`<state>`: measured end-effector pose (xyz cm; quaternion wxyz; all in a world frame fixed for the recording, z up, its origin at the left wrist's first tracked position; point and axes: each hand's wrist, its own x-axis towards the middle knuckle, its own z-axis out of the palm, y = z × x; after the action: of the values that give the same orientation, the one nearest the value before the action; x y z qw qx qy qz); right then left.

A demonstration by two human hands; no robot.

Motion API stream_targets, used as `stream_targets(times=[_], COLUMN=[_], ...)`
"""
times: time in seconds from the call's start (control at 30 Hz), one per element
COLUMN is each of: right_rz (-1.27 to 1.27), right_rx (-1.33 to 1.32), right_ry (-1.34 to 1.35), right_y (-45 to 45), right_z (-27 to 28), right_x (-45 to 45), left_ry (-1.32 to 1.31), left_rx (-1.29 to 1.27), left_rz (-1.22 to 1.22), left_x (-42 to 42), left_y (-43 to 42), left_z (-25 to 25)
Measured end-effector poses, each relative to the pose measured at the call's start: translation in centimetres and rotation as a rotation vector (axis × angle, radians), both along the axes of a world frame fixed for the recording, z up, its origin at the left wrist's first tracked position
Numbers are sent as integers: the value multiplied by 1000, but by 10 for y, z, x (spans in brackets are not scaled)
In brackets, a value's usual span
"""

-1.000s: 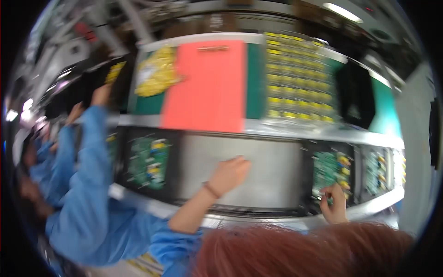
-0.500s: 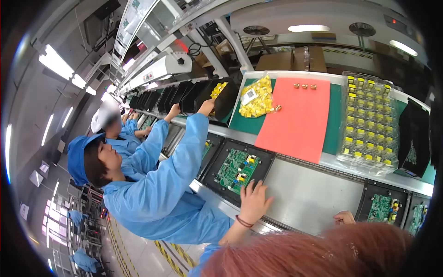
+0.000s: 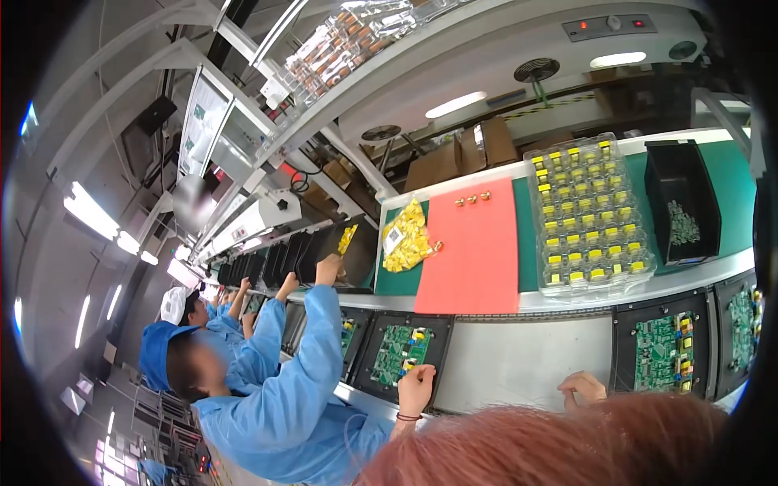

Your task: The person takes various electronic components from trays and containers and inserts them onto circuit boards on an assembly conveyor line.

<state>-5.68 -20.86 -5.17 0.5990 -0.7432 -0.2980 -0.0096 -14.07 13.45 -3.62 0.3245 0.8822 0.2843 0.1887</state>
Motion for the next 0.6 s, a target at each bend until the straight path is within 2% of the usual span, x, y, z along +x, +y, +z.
stream_targets(times=[0.1, 0.2, 0.27, 0.37, 0.43, 0.47, 0.53, 0.6], right_rz=[27, 47, 46, 17, -10, -21, -41, -12], right_rx=[26, 48, 52, 61, 71, 40, 12, 38], right_ry=[132, 131, 126, 131, 152, 212, 285, 410], right_y=[0, 1, 0, -2, -3, -3, -4, -4], right_z=[5, 0, -2, 0, 5, 10, 11, 8], right_x=[-4, -4, -2, 1, -1, -1, -1, -2], left_ry=[68, 37, 175, 217, 328, 344, 321, 370], left_rx=[-33, -164, -213, -345, -555, -555, -753, -757], left_rz=[-52, -240, -286, -414, -527, -531, -622, -704], left_x=[-1, 4, 9, 14, 20, 22, 26, 35], left_y=[-8, -29, -46, -54, -58, -61, -67, -73], left_z=[-2, 6, 16, 14, 20, 18, 13, 21])
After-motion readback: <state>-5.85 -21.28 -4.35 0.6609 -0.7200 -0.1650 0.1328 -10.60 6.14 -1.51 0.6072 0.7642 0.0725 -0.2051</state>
